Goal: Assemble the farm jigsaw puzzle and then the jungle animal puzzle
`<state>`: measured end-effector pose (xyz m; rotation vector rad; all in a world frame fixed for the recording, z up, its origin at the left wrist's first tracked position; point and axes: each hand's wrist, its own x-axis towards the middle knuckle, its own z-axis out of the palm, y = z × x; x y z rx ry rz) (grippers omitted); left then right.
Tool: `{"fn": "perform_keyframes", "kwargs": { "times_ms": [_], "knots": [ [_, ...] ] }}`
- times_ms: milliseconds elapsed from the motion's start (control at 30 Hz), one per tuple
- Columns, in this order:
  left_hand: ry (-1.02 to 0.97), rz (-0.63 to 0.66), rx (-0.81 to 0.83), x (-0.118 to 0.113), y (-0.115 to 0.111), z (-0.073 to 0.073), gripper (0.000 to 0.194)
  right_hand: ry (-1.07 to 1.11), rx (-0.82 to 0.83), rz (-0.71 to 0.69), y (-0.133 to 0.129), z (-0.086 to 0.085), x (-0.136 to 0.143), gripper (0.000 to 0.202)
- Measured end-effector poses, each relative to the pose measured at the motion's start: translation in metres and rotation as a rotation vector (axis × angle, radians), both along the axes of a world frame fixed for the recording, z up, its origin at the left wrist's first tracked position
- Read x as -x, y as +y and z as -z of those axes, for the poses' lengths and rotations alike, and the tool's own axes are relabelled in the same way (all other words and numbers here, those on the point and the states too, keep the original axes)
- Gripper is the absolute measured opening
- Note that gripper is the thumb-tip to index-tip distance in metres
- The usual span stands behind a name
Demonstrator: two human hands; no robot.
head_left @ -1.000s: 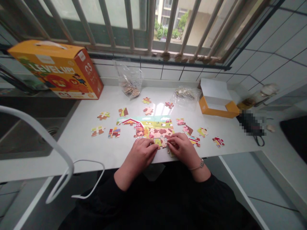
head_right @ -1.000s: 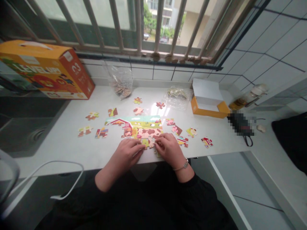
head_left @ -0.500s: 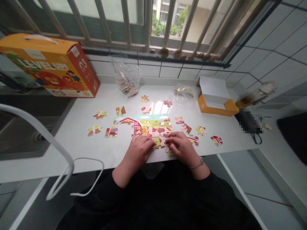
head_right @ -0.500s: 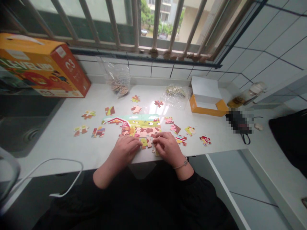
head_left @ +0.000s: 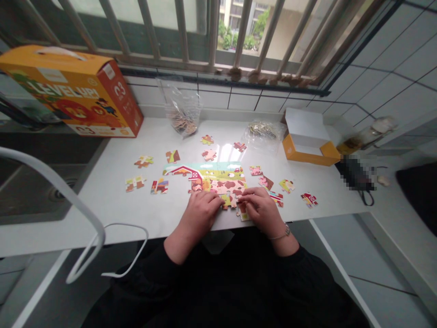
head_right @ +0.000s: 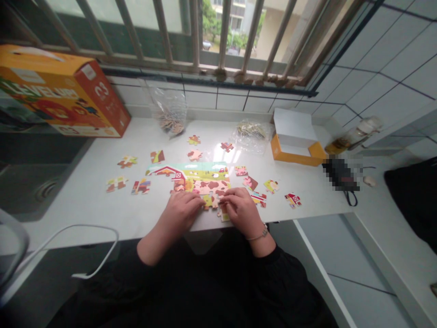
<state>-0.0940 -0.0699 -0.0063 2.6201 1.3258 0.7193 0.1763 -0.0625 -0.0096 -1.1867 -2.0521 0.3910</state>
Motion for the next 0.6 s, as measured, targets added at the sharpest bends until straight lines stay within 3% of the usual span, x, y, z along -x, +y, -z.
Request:
{"fn": "perform_keyframes", "kwargs": {
  "times_ms": [333,600],
  "knots": [
    [0.016,0.010,0.011,-0.0044,0.0027,-0.0005,0.014,-0.041,-0.027,0.062,-0.0011,-0.0002,0.0040,0.025],
    [-0.032,0.017,-0.017,0.0041,-0.0031,-0.0017,0.014,-0.045,0.001,-0.062,-0.0023,-0.0039,0.0028,0.027]
  ]
}}
